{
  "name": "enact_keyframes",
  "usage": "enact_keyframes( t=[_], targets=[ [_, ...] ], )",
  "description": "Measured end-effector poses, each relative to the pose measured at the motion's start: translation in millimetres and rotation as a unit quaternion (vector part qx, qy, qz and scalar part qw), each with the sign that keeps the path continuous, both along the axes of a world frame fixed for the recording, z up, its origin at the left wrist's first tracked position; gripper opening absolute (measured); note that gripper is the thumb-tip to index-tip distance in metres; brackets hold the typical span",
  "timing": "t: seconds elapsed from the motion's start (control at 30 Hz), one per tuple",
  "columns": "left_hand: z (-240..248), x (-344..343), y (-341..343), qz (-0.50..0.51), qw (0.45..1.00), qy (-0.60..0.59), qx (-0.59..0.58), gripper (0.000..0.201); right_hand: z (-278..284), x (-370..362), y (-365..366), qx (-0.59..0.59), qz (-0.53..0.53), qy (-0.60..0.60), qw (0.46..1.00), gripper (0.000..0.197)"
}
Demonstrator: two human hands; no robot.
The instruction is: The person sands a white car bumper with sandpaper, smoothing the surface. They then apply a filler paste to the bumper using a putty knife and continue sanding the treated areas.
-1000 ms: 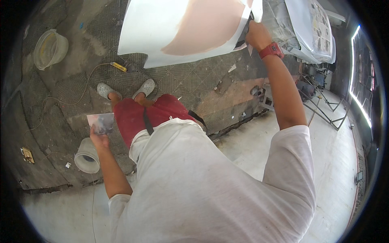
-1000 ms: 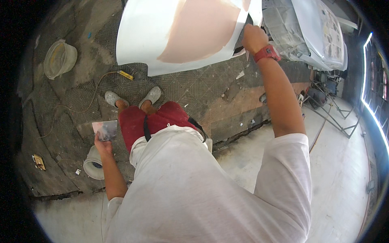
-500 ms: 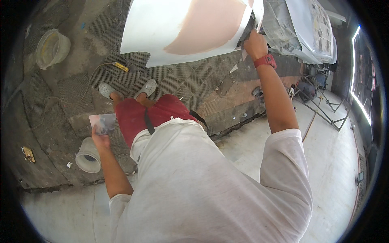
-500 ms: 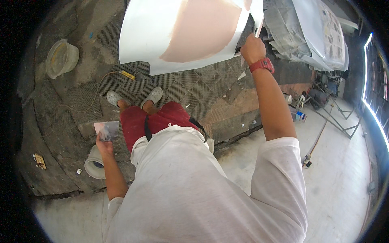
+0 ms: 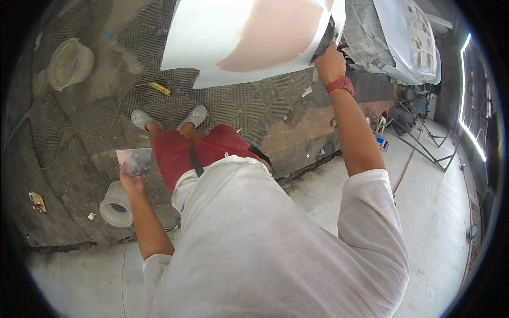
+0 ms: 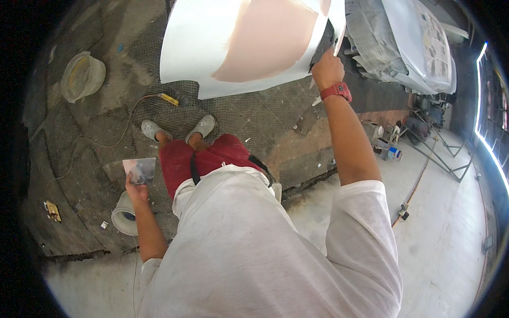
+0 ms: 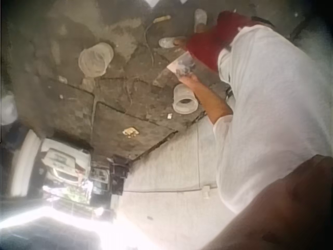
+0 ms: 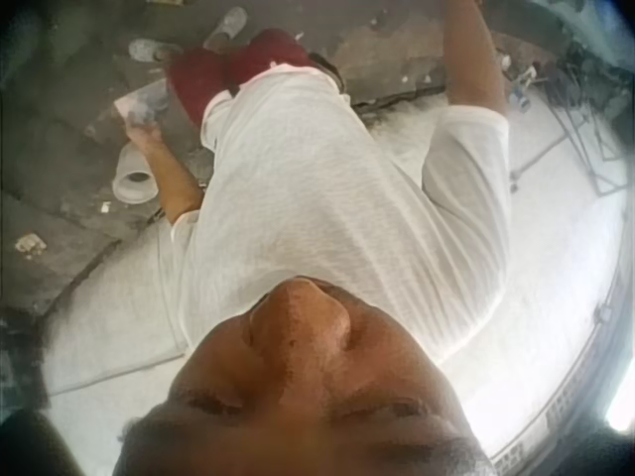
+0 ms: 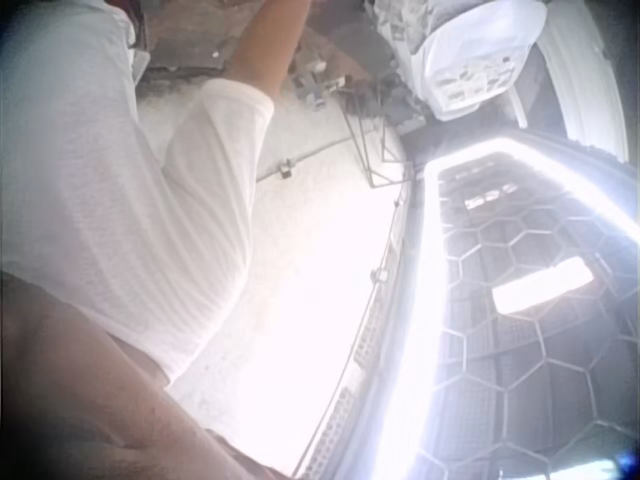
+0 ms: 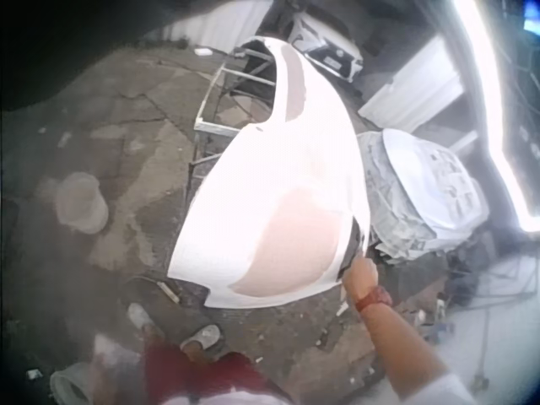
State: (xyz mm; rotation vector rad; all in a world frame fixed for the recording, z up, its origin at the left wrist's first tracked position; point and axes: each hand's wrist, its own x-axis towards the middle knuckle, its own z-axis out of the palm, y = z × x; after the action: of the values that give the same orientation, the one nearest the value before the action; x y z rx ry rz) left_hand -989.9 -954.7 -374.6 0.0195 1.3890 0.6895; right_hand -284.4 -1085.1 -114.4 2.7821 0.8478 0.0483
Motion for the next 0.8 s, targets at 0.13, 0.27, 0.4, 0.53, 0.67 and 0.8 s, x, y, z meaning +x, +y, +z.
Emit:
enact_keyframes(
  t=[0.13,0.27,0.4,0.53,0.67,0.8],
  targets=[
    [-4.6,-5.7,0.4,0.011,1.0,0.006,-0.008,0.051,-10.3,2.7,-6.9,0.008,0.001,-0.001,1.0,0.054],
    [-9.8,-9.8,-3.6,0.03,1.0,0.001,-0.001,0.05,-16.1,3.4,-15.3,0.015,0.001,-0.001,1.0,0.068],
    [-11.3,-12.3,-6.5,0.038,0.999,-0.004,-0.006,0.05,-15.0,-0.7,-16.5,0.033,-0.013,0.014,0.999,0.068],
    [-10.3,-12.9,-8.6,0.039,0.999,0.006,-0.009,0.049,-24.6,2.4,-28.1,0.058,-0.016,0.007,0.998,0.063],
    [-10.3,-14.7,-9.6,0.044,0.999,0.0,-0.01,0.048,-24.9,-6.1,-24.0,0.088,-0.005,-0.005,0.996,0.06],
    [-4.8,-10.0,-9.1,0.049,0.999,0.004,-0.006,0.048,-33.1,-9.1,-28.5,0.09,-0.016,-0.002,0.996,0.06]
  ],
)
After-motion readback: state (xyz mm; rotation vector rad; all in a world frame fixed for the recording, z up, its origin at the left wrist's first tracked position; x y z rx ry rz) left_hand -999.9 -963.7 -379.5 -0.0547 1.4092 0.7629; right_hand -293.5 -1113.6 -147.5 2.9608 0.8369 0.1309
